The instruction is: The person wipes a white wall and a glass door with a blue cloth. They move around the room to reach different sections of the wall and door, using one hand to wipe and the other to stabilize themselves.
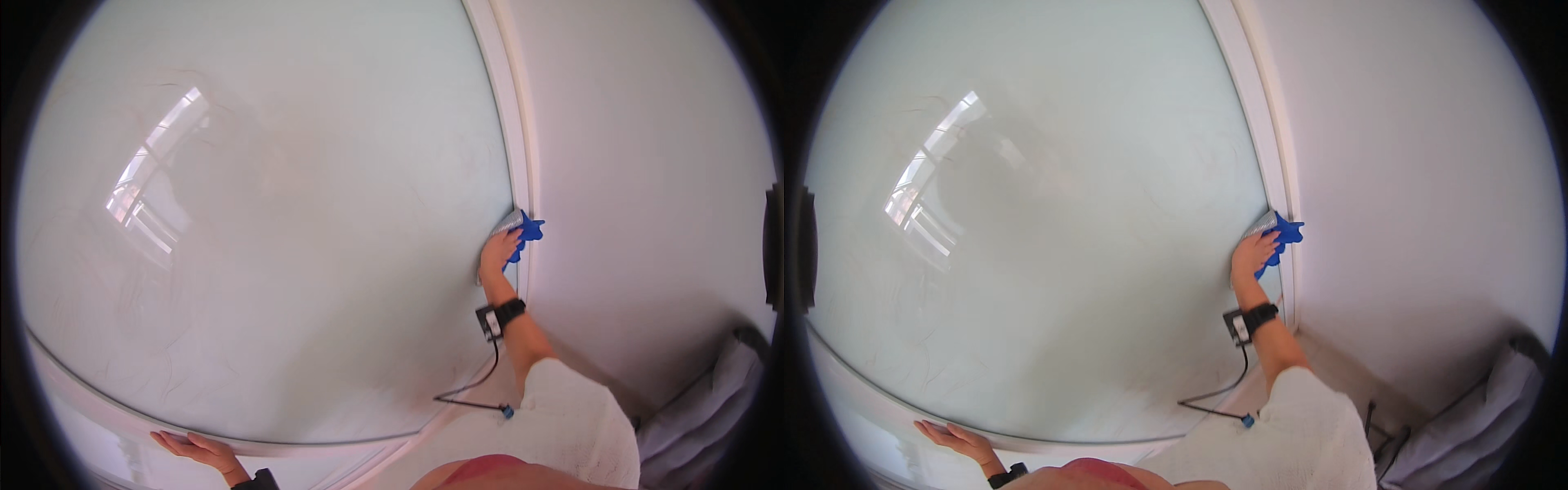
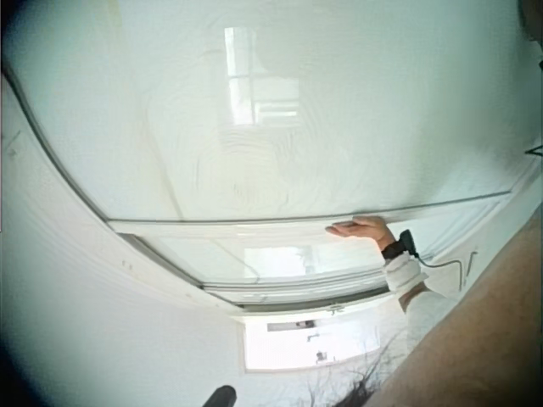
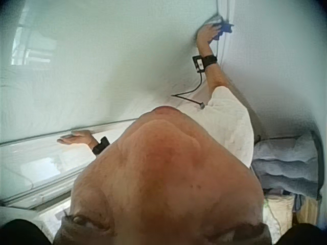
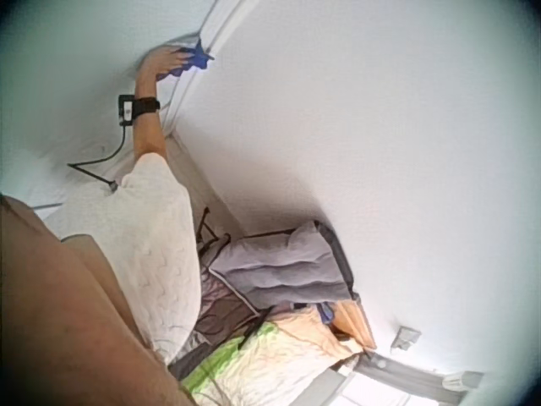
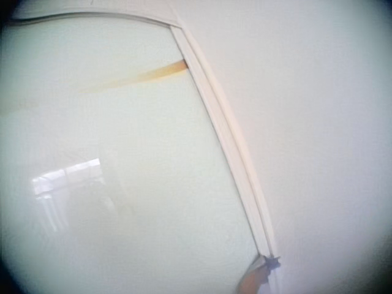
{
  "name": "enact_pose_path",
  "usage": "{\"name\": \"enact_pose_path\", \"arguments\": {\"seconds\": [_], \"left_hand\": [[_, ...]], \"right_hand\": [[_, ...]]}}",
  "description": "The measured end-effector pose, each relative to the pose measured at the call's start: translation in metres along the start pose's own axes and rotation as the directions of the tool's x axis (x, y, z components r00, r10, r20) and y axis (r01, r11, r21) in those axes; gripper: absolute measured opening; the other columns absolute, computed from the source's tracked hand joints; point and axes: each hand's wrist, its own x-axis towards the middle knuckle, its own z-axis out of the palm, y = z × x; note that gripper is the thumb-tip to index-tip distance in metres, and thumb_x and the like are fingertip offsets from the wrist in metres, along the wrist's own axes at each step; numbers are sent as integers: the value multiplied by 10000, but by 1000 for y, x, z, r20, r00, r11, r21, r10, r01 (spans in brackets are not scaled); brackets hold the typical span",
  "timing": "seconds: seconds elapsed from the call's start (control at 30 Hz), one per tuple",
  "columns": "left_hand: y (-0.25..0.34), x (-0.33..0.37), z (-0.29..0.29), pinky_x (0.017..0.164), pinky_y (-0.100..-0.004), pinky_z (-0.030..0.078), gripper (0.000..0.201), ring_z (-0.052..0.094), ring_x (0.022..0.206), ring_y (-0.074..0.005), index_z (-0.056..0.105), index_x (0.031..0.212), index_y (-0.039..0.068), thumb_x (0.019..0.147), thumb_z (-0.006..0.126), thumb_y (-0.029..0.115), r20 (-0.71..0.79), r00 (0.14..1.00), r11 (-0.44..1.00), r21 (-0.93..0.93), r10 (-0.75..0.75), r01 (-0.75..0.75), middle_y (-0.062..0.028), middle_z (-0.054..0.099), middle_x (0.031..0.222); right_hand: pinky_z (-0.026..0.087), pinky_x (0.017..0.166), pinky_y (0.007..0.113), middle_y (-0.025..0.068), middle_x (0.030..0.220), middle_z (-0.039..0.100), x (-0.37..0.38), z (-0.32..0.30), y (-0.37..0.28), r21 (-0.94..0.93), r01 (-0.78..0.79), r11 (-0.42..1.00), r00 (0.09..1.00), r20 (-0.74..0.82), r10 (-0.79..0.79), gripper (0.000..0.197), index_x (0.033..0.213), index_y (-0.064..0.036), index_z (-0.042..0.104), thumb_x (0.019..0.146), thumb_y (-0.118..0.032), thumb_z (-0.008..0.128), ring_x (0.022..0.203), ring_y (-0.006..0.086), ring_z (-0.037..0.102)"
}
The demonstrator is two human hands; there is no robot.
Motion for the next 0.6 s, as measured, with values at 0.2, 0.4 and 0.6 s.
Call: {"name": "enact_pose_path", "arguments": {"seconds": [0.2,0.4,0.6], "left_hand": [[5,-5,-5,1229,-513,193,539,161,1517,-410,202,1555,-24,1081,357,183,14,995,993,-63,-102,103,-247,80,1645],[13,-3,-13,1239,-496,160,550,170,1521,-395,239,1537,-44,1068,386,201,-6,985,980,-93,-175,174,-245,134,1643],[8,-16,-15,1214,-498,213,562,247,1490,-444,314,1513,-54,1011,432,167,-11,968,965,-89,-249,247,-290,232,1610]], "right_hand": [[148,1189,609,300,1638,112,-4,6,-217,51,818,573,574,-127,-809,617,1580,-34,243,1056,-331,376,1514,485,82],[137,1126,725,212,1670,113,-22,-7,-463,133,814,566,566,39,-823,711,1603,-196,245,1013,-574,367,1538,428,38],[167,1122,725,211,1642,233,-62,0,-598,153,827,540,554,-68,-829,737,1588,-197,289,989,-625,305,1513,438,176]]}}
